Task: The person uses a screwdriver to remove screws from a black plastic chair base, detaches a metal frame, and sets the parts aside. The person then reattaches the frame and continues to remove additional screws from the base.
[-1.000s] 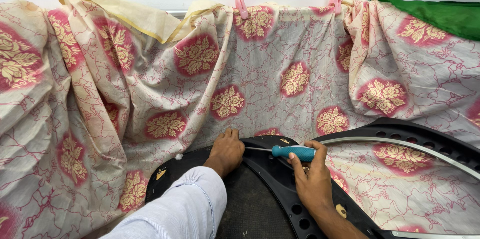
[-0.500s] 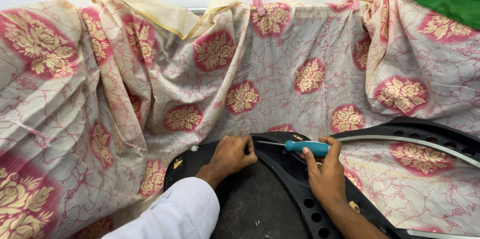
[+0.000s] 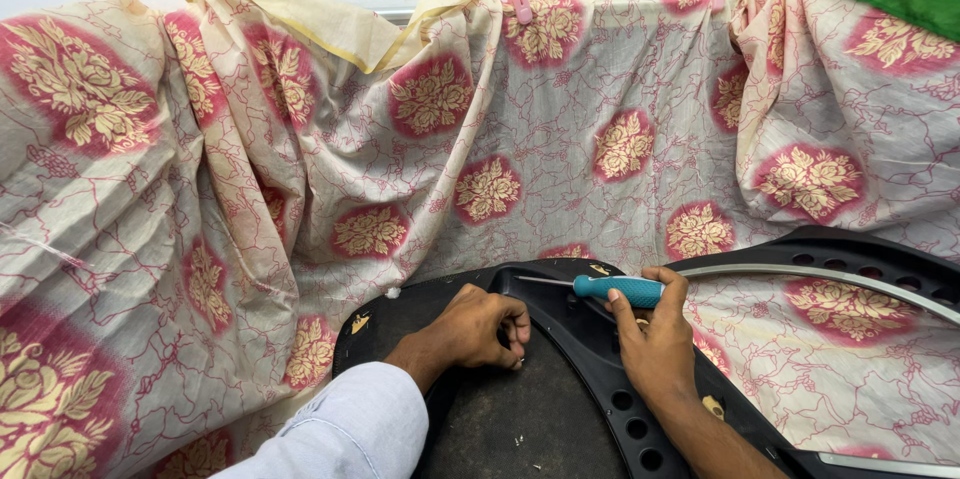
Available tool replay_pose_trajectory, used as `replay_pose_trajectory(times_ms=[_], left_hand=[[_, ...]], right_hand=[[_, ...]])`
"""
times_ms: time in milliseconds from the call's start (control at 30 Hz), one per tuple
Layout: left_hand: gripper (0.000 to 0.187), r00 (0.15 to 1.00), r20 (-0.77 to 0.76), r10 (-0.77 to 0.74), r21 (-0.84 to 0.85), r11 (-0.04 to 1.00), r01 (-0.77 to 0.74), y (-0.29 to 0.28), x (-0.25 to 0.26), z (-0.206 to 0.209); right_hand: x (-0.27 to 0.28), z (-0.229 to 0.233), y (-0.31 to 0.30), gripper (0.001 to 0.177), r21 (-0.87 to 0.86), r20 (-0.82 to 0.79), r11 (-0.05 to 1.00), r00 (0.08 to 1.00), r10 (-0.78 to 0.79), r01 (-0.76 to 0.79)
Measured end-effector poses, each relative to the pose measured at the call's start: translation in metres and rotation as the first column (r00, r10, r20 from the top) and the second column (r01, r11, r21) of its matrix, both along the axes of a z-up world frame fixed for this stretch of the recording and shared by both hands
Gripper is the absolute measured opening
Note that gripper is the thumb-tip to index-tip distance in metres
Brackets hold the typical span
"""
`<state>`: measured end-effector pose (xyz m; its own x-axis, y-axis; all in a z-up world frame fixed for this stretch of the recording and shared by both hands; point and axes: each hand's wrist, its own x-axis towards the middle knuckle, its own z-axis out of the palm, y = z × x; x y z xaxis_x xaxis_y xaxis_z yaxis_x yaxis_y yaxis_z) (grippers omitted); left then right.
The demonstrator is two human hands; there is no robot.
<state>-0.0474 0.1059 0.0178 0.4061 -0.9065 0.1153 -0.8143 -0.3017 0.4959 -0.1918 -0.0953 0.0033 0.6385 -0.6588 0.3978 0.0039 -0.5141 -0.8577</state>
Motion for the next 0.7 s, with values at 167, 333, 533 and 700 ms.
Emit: replay_pose_trajectory(times_ms=[167, 333, 533, 700], left_hand=[[0.036, 0.984, -0.025, 0.179, 0.007, 0.984, -0.179, 0.001, -0.008, 0.008], [0.061, 0.874, 0.178, 0.453, -0.192, 0.887, -0.42, 0.003, -0.015, 0.011], [0.068, 0.61, -0.169, 0.774, 0.257, 0.632, -0.731, 0.001, 0.0, 0.007], [0.06, 0.642, -0.22, 0.734, 0.257, 0.679, -0.688, 0.001, 0.014, 0.0]], right_hand=[[0.0, 0.0, 0.0, 0.05, 0.0, 0.012, 1.0, 1.0, 0.003, -0.003], [0.004, -0.006, -0.005, 0.05, 0.078, 0.016, 0.997, 1.0, 0.017, -0.018], [0.011, -0.017, -0.018, 0.044, 0.359, 0.335, 0.912, 0.94, 0.07, -0.196], [0.005, -0.019, -0.03, 0.045, 0.559, 0.322, 0.811, 0.946, -0.023, -0.171]])
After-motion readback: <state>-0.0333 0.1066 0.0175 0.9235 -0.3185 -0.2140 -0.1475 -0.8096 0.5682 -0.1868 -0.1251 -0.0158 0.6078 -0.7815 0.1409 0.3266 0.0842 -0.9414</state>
